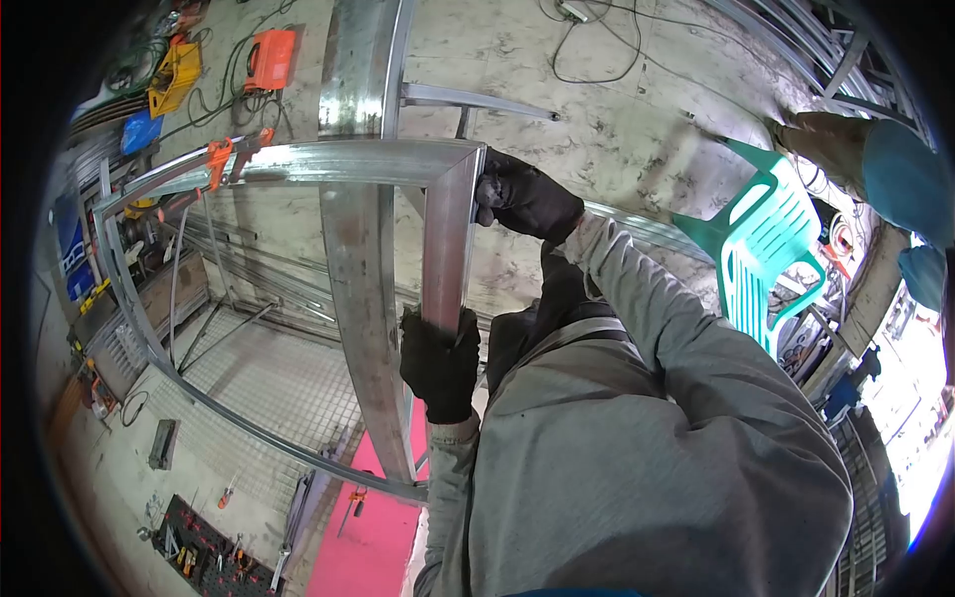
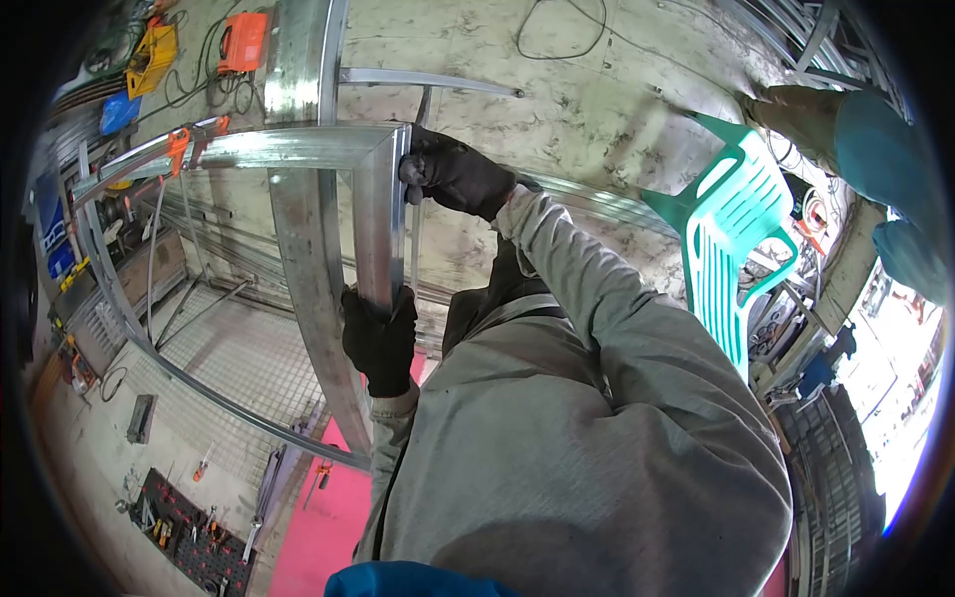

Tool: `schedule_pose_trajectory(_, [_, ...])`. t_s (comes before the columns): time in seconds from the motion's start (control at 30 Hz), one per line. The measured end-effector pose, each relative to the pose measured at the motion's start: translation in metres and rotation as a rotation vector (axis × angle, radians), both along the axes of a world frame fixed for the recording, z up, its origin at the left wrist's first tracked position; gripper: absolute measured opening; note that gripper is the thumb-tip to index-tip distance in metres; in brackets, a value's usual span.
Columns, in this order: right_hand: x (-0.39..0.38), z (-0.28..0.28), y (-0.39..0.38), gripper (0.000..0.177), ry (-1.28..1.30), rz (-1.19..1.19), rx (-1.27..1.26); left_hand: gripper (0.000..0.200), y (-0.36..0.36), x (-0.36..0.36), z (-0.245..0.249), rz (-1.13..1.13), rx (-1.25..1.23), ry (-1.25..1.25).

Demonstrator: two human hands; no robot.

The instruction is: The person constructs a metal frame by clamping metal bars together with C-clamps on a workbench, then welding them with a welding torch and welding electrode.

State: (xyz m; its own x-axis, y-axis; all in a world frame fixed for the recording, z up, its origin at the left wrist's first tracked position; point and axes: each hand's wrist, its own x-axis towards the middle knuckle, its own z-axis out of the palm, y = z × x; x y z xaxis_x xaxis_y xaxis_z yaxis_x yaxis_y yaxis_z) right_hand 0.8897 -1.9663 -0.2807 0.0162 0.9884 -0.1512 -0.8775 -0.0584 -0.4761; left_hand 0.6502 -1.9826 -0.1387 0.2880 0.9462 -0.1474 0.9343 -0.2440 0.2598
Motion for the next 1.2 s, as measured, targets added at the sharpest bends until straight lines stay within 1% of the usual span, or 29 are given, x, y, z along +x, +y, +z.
schedule_pose_trajectory(0.07, [0.000, 0.001, -0.001, 0.032, -0.002, 0.012, -0.007, 0.055, 0.001, 0.001, 0.002, 0.010, 0.006, 0.004])
schedule_pose_trajectory(0.13, [0.000, 0.004, -0.002, 0.040, 0.098, 0.001, -0.032, 0.055, 0.002, 0.005, 0.008, 0.005, -0.025, -0.003])
schedule_pose_trajectory(0.17, [0.004, 0.006, -0.006, 0.061, 0.097, 0.016, 0.020, 0.055, 0.002, 0.003, 0.007, 0.021, -0.021, -0.005])
schedule_pose_trajectory(0.2, [0.006, 0.023, -0.006, 0.061, 0.093, 0.033, 0.024, 0.055, 0.001, 0.001, 0.005, 0.023, -0.043, 0.013])
schedule_pose_trajectory(0.23, [0.010, 0.052, -0.006, 0.069, -0.042, -0.051, -0.012, 0.055, 0.001, -0.001, 0.003, 0.028, -0.066, 0.030])
schedule_pose_trajectory(0.27, [0.012, 0.068, -0.005, 0.077, -0.178, -0.135, -0.048, 0.055, 0.001, -0.001, 0.002, 0.047, -0.065, 0.025])
schedule_pose_trajectory(0.33, [0.016, 0.066, -0.006, 0.085, -0.296, -0.241, -0.026, 0.055, 0.001, 0.001, 0.002, -0.012, 0.027, -0.046])
schedule_pose_trajectory(0.4, [0.032, 0.100, -0.006, 0.081, -0.851, -0.085, -0.062, 0.054, 0.002, -0.001, -0.001, 0.000, 0.029, -0.073])
schedule_pose_trajectory(0.43, [0.025, 0.103, -0.003, 0.073, -0.786, -0.077, -0.164, 0.053, 0.001, -0.001, -0.001, -0.011, 0.033, -0.095])
schedule_pose_trajectory(0.47, [0.021, 0.106, -0.002, 0.073, -0.792, -0.046, -0.150, 0.053, 0.001, -0.001, 0.000, 0.022, 0.035, -0.098])
schedule_pose_trajectory(0.53, [0.018, 0.115, 0.002, 0.065, -0.608, -0.101, -0.271, 0.063, 0.002, 0.002, 0.004, -0.008, -0.015, -0.070])
schedule_pose_trajectory(0.57, [0.010, 0.120, 0.006, 0.062, -0.596, -0.177, -0.320, 0.063, 0.004, 0.004, 0.006, 0.022, -0.014, -0.077])
schedule_pose_trajectory(0.6, [0.009, 0.120, 0.006, 0.062, -0.609, -0.150, -0.313, 0.060, 0.005, 0.006, 0.008, 0.001, 0.000, -0.067])
schedule_pose_trajectory(0.63, [0.010, 0.117, 0.003, 0.062, -0.686, -0.159, -0.328, 0.058, 0.005, 0.006, 0.008, -0.022, 0.011, -0.058])
schedule_pose_trajectory(0.67, [0.010, 0.116, 0.003, 0.062, -0.765, -0.171, -0.339, 0.058, 0.004, 0.006, 0.005, 0.004, 0.011, -0.069])
schedule_pose_trajectory(0.7, [0.008, 0.116, 0.004, 0.062, -0.770, -0.202, -0.341, 0.059, 0.004, 0.004, 0.001, -0.008, 0.027, -0.093])
schedule_pose_trajectory(0.73, [0.005, 0.117, 0.004, 0.062, -0.785, -0.178, -0.330, 0.061, 0.004, 0.004, 0.000, -0.020, 0.044, -0.115])
schedule_pose_trajectory(0.77, [0.002, 0.118, 0.005, 0.062, -0.752, -0.234, -0.327, 0.061, 0.004, 0.003, 0.000, 0.008, 0.046, -0.124])
schedule_pose_trajectory(0.83, [0.002, 0.115, 0.004, 0.064, -0.768, -0.246, -0.296, 0.064, 0.005, 0.002, 0.006, 0.001, -0.064, -0.126])
schedule_pose_trajectory(0.87, [0.001, 0.115, 0.005, 0.065, -0.776, -0.252, -0.280, 0.064, 0.005, 0.003, 0.005, 0.026, -0.067, -0.136])
schedule_pose_trajectory(0.93, [-0.004, 0.118, 0.005, 0.068, -0.856, -0.288, -0.321, 0.065, 0.005, 0.005, 0.004, 0.010, -0.028, -0.153])
schedule_pose_trajectory(1.0, [-0.007, 0.121, 0.008, 0.073, -0.954, -0.294, -0.344, 0.065, 0.006, 0.004, 0.006, 0.029, -0.063, -0.163])
schedule_pose_trajectory(1.07, [-0.019, 0.135, 0.016, 0.075, -0.856, -0.247, -0.416, 0.065, 0.007, 0.003, 0.007, 0.036, -0.105, -0.172])
schedule_pose_trajectory(1.1, [-0.024, 0.137, 0.019, 0.076, -0.844, -0.247, -0.490, 0.066, 0.007, 0.003, 0.008, 0.030, -0.100, -0.167])
schedule_pose_trajectory(1.13, [-0.024, 0.137, 0.018, 0.076, -0.854, -0.240, -0.496, 0.067, 0.008, 0.003, 0.007, 0.023, -0.095, -0.163])
schedule_pose_trajectory(1.17, [-0.022, 0.137, 0.017, 0.066, -0.929, -0.213, -0.439, 0.067, 0.008, 0.003, 0.007, 0.028, -0.102, -0.170])
schedule_pose_trajectory(1.2, [-0.022, 0.136, 0.017, 0.061, -0.969, -0.195, -0.413, 0.068, 0.008, 0.003, 0.007, 0.023, -0.110, -0.159])
